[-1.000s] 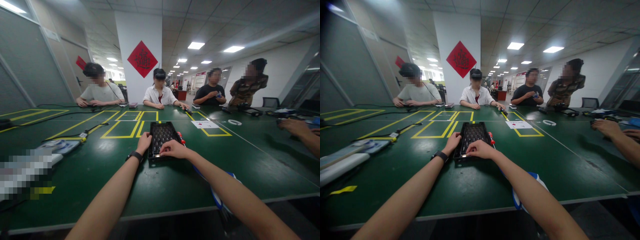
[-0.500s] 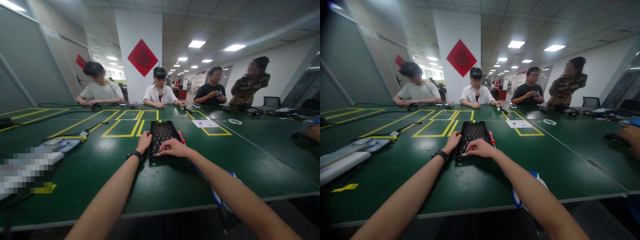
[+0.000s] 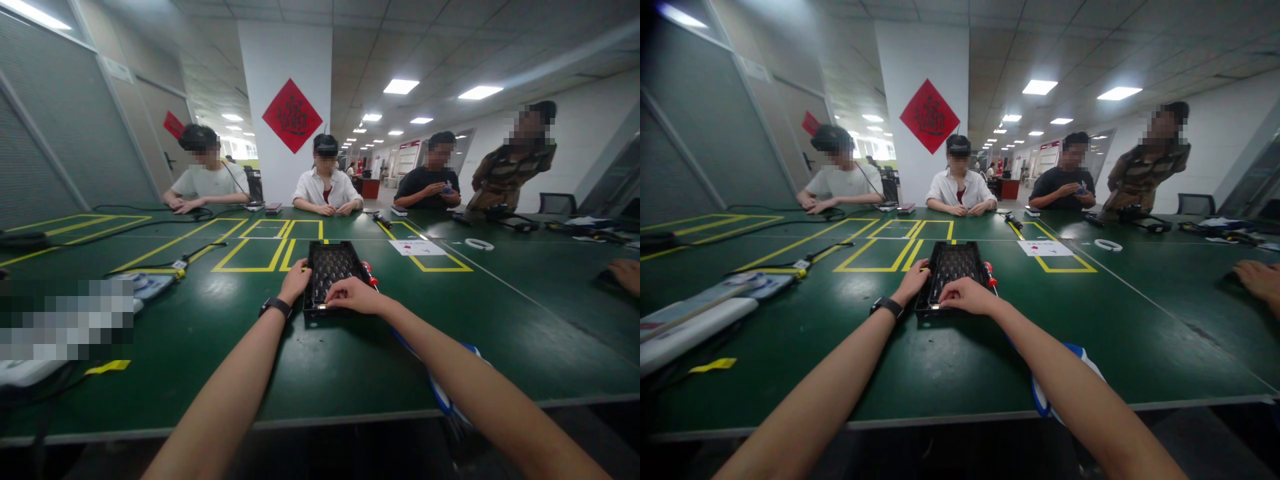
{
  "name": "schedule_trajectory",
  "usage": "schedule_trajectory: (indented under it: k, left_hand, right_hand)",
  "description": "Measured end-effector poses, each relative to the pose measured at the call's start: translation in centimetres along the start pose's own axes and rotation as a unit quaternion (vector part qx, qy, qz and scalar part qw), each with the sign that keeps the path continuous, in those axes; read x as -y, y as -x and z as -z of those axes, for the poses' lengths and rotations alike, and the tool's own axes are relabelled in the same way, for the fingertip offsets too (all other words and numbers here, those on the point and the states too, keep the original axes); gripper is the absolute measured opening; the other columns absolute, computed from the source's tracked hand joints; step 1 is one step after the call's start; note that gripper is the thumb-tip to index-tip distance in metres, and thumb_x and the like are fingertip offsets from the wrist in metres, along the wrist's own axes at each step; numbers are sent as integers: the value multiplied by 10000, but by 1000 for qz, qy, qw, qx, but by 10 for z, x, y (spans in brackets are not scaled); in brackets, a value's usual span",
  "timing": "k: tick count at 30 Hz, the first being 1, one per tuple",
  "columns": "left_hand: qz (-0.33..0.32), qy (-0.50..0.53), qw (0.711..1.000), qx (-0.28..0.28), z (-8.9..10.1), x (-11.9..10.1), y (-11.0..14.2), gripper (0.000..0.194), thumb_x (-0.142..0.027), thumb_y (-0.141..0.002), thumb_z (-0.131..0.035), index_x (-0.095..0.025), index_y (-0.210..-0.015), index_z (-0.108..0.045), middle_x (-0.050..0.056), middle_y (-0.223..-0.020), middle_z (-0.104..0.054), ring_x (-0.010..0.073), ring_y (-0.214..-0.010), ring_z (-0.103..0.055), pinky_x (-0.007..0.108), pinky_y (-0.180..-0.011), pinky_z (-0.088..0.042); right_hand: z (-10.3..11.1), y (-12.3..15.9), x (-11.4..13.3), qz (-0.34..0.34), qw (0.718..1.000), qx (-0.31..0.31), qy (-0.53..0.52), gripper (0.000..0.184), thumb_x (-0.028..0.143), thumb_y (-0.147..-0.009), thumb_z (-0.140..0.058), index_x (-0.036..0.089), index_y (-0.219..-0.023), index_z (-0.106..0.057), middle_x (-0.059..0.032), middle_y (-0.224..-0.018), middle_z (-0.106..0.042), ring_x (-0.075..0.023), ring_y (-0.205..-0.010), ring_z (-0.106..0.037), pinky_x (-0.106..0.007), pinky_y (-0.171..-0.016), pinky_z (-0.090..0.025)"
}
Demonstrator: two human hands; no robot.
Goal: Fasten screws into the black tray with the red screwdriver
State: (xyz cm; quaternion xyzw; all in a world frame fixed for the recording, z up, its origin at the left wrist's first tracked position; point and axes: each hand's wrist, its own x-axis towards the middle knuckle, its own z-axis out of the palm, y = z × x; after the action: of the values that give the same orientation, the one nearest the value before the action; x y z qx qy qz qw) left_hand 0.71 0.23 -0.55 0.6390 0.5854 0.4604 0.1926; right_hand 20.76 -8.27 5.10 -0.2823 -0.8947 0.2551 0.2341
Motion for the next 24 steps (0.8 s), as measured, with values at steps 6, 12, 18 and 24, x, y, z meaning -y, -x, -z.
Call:
schedule_trajectory:
  k: [6, 12, 18, 24]
  left_hand:
    - [2, 2, 1000, 16, -1, 3, -2, 415, -209, -727, -430, -157, -1135, -492, 82, -1097, -580, 172, -974, -546, 295, -865, -399]
    - [-6, -7, 1000, 17, 0, 3, -1, 405, -229, -738, -427, -157, -1131, -493, 85, -1080, -586, 176, -952, -553, 294, -842, -412]
    - [-4, -11, 1000, 14, 0, 4, -2, 404, -228, -736, -428, -161, -1129, -495, 84, -1074, -589, 177, -954, -553, 298, -841, -411]
    - [-5, -8, 1000, 15, 1, 2, -2, 402, -225, -737, -427, -160, -1128, -495, 85, -1071, -590, 176, -946, -559, 300, -842, -413]
  right_hand:
    - [0, 0, -1, 13, 1000, -6, 3, 294, 371, -711, -585, 133, -870, -649, -34, -742, -625, -99, -614, -496, -211, -581, -384]
    - [-1, 0, -4, 2, 1000, 7, -26, 292, 368, -715, -579, 139, -888, -633, -28, -748, -629, -99, -628, -513, -207, -585, -395]
    - [1, 0, 0, -1, 1000, 5, -16, 284, 345, -708, -591, 138, -897, -635, -39, -770, -635, -111, -664, -528, -217, -614, -407]
    - [0, 0, -1, -5, 1000, 10, -20, 280, 345, -713, -585, 133, -889, -636, -33, -751, -631, -106, -644, -529, -218, -609, -410]
